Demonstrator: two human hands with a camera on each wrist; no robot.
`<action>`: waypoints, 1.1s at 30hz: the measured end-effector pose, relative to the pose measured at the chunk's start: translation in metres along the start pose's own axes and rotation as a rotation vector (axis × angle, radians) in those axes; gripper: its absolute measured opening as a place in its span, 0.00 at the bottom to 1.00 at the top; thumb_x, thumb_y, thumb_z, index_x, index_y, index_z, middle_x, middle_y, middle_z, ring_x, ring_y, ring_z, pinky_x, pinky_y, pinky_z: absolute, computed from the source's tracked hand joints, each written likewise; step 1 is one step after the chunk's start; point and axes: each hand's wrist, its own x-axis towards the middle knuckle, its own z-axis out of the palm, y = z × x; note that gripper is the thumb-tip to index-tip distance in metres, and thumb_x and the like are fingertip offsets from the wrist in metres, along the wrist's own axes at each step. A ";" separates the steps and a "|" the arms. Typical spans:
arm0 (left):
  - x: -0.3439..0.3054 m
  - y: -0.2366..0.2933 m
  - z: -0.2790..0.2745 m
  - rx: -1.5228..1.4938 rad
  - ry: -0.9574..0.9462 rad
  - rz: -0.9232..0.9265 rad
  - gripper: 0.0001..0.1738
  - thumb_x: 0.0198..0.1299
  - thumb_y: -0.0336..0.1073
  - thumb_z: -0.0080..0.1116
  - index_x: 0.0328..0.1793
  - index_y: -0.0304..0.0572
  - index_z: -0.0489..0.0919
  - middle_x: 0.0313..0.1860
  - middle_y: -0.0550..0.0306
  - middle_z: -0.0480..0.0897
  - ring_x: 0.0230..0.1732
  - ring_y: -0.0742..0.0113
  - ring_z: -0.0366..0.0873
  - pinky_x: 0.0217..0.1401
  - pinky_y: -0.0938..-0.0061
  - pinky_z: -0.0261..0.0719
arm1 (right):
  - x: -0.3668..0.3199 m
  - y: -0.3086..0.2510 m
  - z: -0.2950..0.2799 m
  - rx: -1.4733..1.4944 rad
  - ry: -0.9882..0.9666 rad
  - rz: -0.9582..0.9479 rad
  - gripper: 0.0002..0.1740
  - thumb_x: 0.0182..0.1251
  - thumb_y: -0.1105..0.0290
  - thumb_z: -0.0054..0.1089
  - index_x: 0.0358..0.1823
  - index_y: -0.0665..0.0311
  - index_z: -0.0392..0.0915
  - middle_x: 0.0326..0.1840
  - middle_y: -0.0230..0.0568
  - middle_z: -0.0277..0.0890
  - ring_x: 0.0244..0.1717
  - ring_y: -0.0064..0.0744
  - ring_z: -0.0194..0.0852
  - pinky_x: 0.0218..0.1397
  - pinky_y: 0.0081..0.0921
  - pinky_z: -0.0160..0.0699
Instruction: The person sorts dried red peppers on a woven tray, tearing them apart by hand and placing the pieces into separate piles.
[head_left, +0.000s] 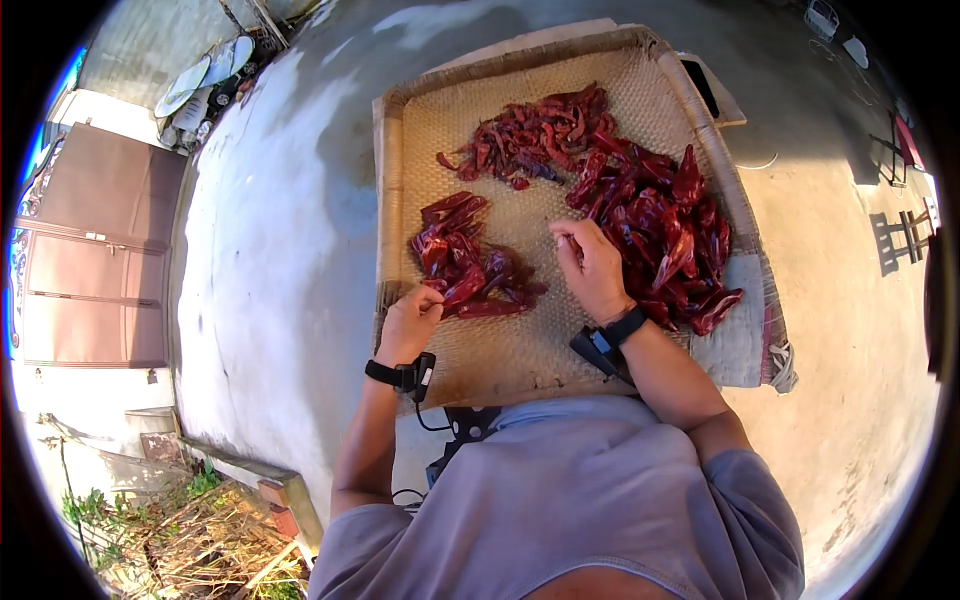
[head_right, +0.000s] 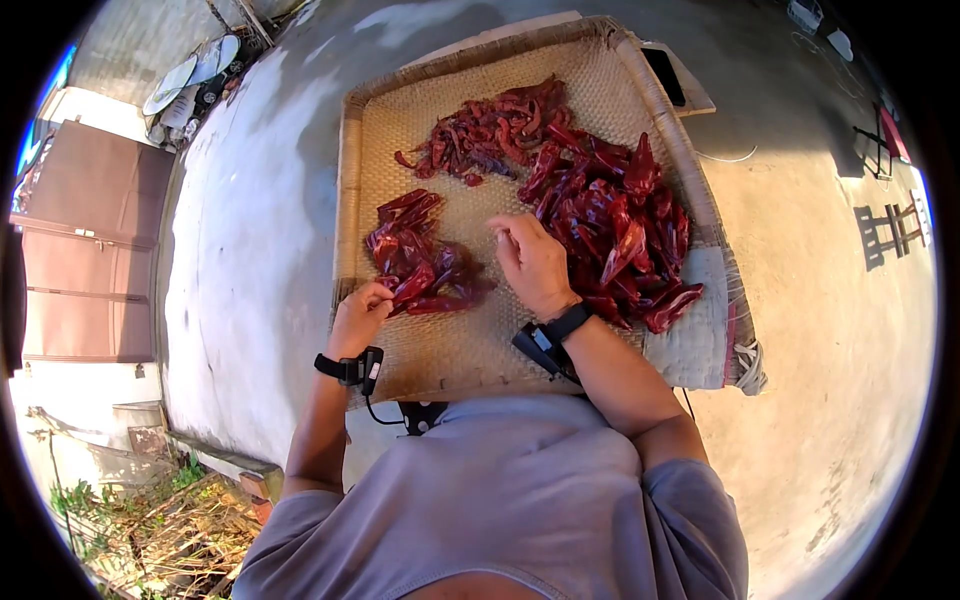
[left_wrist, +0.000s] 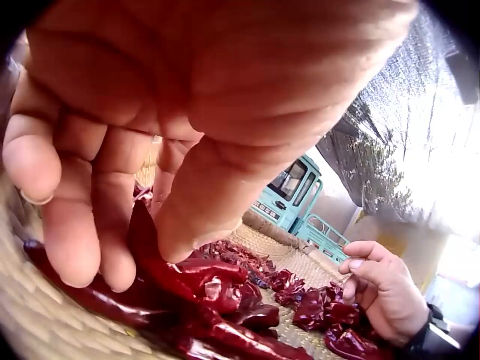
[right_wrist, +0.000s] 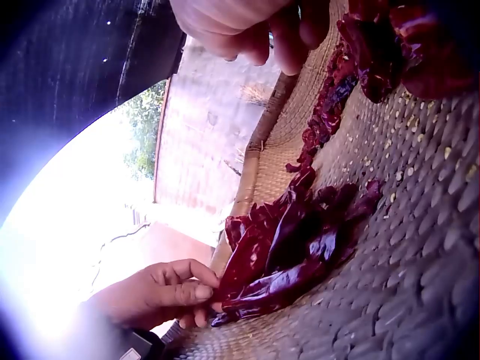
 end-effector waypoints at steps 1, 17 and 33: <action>-0.004 0.004 -0.002 0.077 0.041 0.010 0.10 0.61 0.33 0.63 0.48 0.42 0.82 0.39 0.47 0.86 0.41 0.52 0.84 0.43 0.63 0.81 | 0.000 0.000 0.000 0.000 -0.001 -0.005 0.11 0.68 0.81 0.58 0.50 0.63 0.79 0.38 0.38 0.78 0.32 0.28 0.77 0.36 0.22 0.76; 0.105 0.135 0.077 0.155 -0.225 0.670 0.19 0.60 0.27 0.56 0.58 0.43 0.79 0.54 0.43 0.77 0.57 0.43 0.75 0.60 0.60 0.75 | 0.002 -0.011 -0.006 0.060 0.013 -0.131 0.11 0.63 0.77 0.61 0.47 0.63 0.80 0.36 0.43 0.78 0.32 0.39 0.80 0.38 0.29 0.80; 0.139 0.155 0.092 -0.142 -0.245 0.342 0.23 0.67 0.35 0.60 0.68 0.45 0.77 0.58 0.46 0.83 0.57 0.58 0.81 0.59 0.66 0.78 | 0.000 -0.002 -0.005 0.121 0.157 0.106 0.23 0.67 0.79 0.60 0.63 0.62 0.70 0.52 0.43 0.75 0.36 0.30 0.76 0.40 0.27 0.79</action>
